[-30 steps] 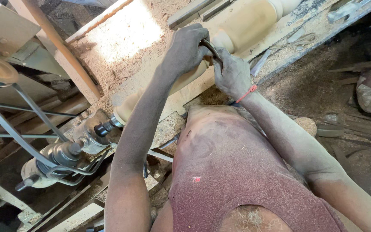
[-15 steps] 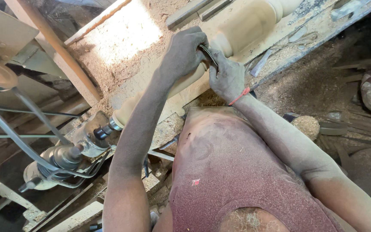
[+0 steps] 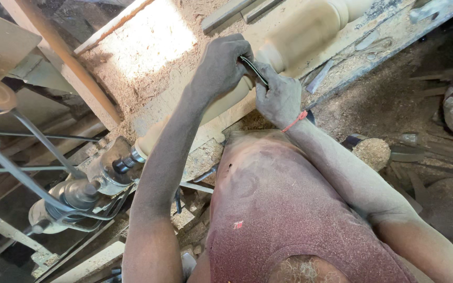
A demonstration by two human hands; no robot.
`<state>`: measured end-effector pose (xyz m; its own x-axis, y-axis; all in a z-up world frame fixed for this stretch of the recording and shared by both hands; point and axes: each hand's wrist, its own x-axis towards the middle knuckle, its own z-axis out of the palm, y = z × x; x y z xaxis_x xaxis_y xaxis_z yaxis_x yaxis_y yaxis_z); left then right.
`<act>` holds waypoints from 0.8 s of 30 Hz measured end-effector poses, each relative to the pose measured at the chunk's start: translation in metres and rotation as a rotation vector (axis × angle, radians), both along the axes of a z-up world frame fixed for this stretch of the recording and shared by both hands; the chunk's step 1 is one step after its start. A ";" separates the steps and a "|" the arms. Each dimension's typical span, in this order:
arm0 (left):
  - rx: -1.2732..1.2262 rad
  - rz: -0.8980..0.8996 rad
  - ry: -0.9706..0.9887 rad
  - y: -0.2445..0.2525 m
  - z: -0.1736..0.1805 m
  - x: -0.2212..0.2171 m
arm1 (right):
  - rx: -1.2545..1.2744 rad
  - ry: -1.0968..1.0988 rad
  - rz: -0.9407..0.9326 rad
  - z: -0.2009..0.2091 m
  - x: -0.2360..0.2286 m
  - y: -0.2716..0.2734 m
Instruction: The person uses a wood lathe to shape a wooden furniture leg, applying a chisel and then sandpaper to the rotating workpiece.
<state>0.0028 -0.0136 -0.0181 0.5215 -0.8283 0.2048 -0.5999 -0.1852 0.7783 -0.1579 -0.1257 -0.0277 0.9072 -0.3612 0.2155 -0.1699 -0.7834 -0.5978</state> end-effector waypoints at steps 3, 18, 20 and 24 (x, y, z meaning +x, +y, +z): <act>-0.024 -0.008 -0.011 0.001 0.001 0.002 | 0.002 0.022 0.003 0.000 0.000 -0.001; 0.053 -0.018 0.056 -0.004 0.000 0.010 | 0.008 0.017 0.027 0.009 0.002 -0.002; 0.092 -0.017 0.065 -0.006 -0.002 0.011 | 0.024 0.018 0.025 0.009 0.002 -0.002; 0.171 -0.011 0.093 -0.009 -0.007 0.013 | 0.029 0.040 0.016 0.004 0.001 -0.003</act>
<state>0.0155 -0.0231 -0.0248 0.5220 -0.8529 0.0119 -0.5298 -0.3133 0.7882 -0.1572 -0.1284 -0.0238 0.9207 -0.3518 0.1690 -0.1813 -0.7689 -0.6131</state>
